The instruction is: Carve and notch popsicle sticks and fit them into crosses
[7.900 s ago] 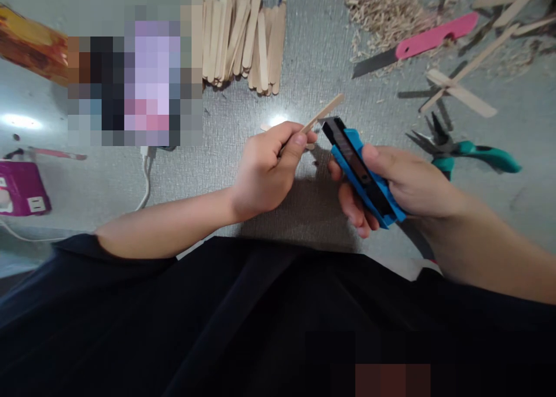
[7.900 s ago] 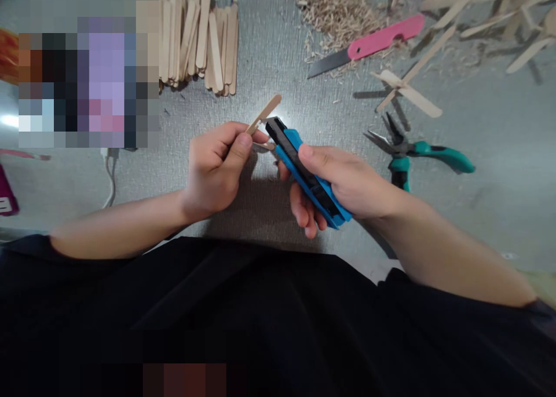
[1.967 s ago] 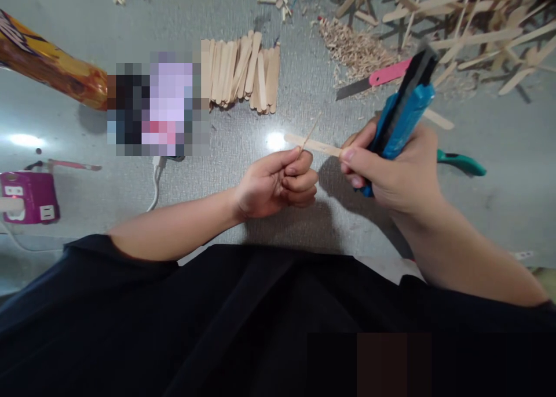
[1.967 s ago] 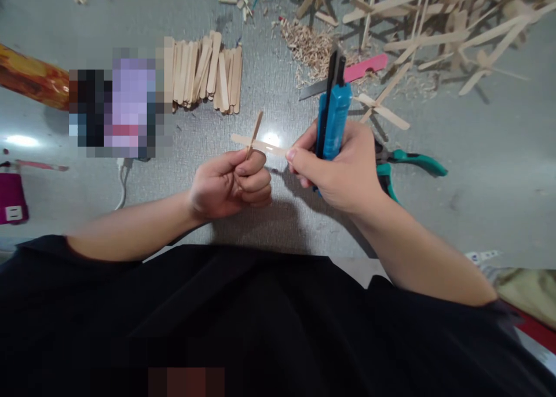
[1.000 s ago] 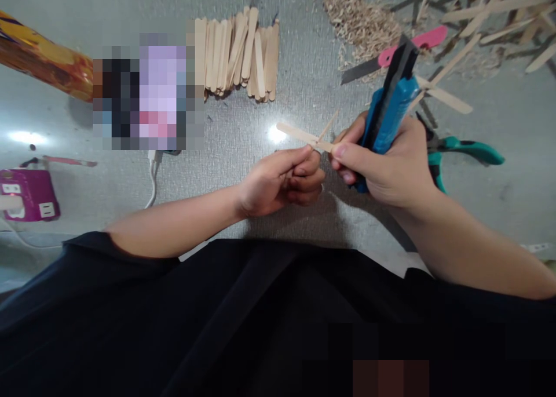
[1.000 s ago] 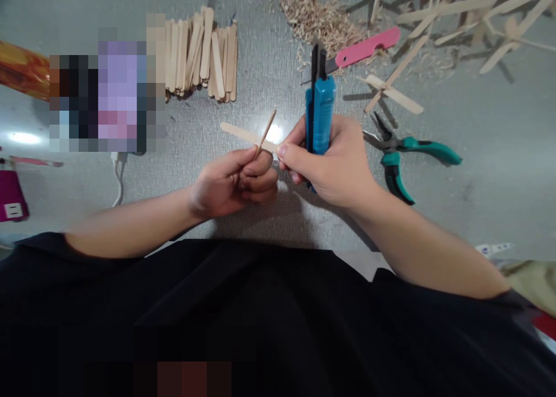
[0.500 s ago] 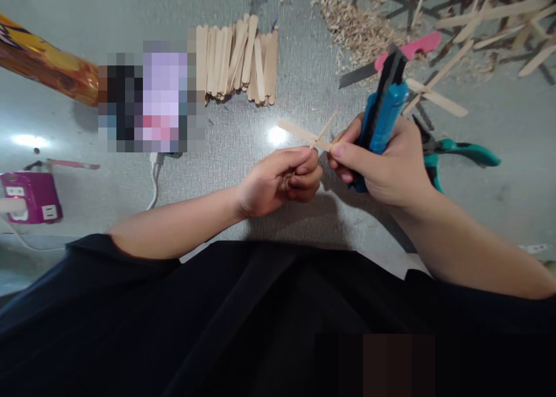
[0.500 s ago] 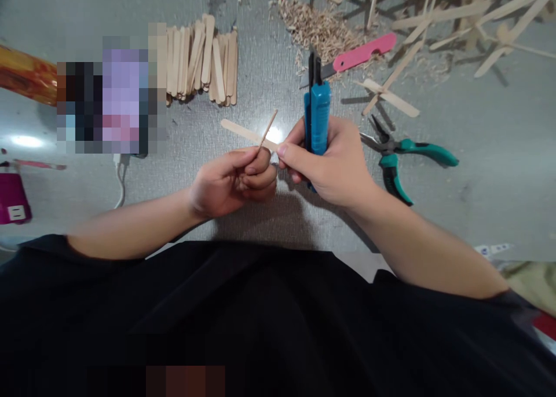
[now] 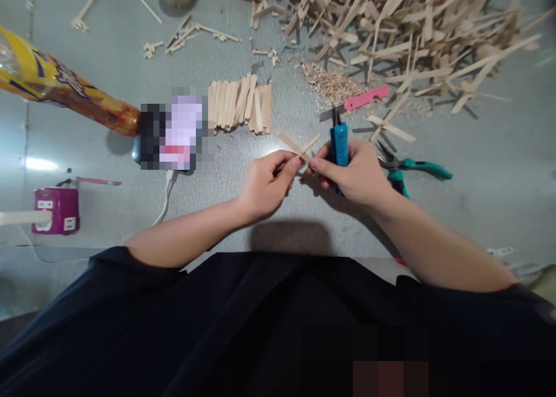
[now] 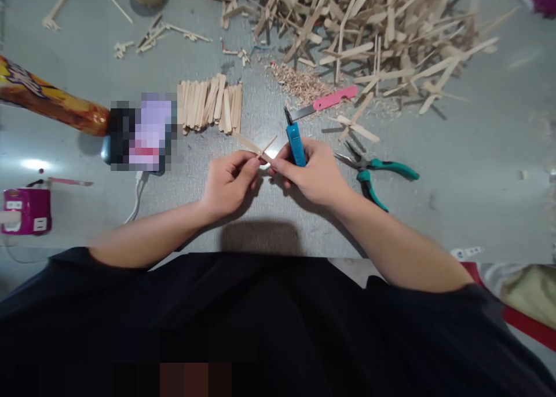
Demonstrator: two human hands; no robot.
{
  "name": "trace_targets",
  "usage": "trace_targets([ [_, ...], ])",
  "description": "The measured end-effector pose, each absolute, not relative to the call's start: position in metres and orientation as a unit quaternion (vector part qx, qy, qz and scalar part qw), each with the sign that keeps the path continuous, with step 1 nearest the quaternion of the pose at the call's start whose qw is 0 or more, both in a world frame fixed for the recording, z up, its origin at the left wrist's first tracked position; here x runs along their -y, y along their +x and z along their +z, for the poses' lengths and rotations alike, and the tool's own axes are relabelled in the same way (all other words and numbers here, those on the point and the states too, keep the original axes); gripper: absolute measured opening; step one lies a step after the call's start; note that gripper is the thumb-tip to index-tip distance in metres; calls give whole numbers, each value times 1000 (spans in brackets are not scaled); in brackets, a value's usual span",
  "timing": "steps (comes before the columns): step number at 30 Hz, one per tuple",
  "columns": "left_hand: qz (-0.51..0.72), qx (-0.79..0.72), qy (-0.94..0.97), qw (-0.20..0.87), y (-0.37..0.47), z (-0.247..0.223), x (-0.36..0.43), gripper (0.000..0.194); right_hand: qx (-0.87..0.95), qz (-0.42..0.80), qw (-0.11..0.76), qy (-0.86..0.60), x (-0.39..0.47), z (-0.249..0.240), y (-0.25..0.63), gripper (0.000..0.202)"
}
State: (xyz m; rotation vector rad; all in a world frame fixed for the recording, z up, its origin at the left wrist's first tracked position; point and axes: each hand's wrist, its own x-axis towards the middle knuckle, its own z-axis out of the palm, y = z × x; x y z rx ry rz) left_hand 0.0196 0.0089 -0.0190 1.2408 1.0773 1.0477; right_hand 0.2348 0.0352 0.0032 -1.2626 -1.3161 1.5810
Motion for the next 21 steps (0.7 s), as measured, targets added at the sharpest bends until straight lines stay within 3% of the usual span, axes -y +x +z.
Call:
trace_targets([
  [8, 444, -435, 491, 610, 24, -14, -5, 57, 534, 589, 364, -484, -37, 4, 234, 47],
  [21, 437, -408, 431, 676, 23, -17, -8, 51, 534, 596, 355, -484, -39, 2, 236, 52],
])
